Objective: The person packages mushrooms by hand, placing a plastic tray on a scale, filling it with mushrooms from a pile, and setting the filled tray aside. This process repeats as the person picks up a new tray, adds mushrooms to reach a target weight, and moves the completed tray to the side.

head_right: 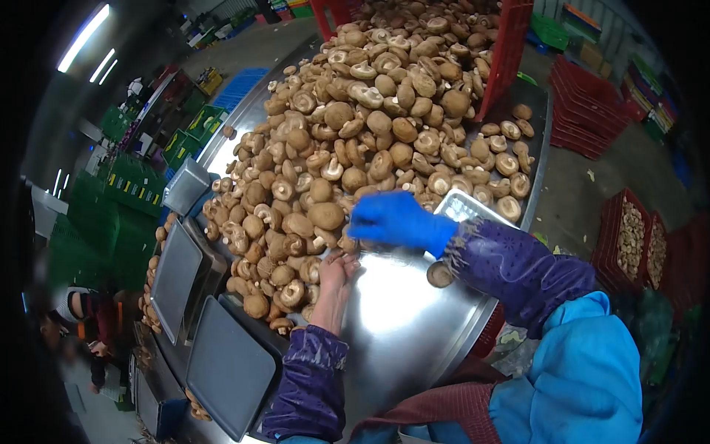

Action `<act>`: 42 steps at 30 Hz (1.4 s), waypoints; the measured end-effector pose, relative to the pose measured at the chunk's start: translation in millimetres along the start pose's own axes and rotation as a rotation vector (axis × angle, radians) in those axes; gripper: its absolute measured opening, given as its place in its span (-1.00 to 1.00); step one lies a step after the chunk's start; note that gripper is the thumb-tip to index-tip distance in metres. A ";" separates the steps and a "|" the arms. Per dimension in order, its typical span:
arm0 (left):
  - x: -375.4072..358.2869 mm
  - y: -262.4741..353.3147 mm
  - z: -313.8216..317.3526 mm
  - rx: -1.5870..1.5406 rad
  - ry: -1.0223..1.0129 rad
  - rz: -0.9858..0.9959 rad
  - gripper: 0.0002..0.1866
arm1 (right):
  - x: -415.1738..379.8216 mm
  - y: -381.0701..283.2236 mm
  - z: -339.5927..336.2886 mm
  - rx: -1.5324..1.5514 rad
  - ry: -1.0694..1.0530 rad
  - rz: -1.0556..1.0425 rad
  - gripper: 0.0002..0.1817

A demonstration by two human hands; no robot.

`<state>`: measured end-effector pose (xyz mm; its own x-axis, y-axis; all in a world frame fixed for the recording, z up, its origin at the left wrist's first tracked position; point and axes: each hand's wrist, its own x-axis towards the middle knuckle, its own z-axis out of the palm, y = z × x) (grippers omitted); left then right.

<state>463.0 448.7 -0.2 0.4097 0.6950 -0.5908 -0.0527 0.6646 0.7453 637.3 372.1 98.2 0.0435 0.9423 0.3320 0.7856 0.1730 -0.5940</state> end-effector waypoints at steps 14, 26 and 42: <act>-49.5 -30.0 -26.1 0.066 -0.122 0.066 -0.56 | -36.0 -16.3 46.6 0.288 -0.061 0.147 -0.67; -154.9 -56.5 -71.2 -0.307 -0.109 -0.150 -0.45 | -83.2 -47.9 9.4 1.124 0.155 0.976 -0.68; -263.1 60.7 -209.0 -0.152 0.086 0.318 -0.33 | -51.8 -144.9 56.9 1.405 0.053 0.787 -0.44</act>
<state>161.7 363.5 135.9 0.2737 0.8897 -0.3655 -0.3024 0.4403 0.8454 486.1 314.5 125.4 0.1862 0.9144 -0.3595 -0.5990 -0.1844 -0.7793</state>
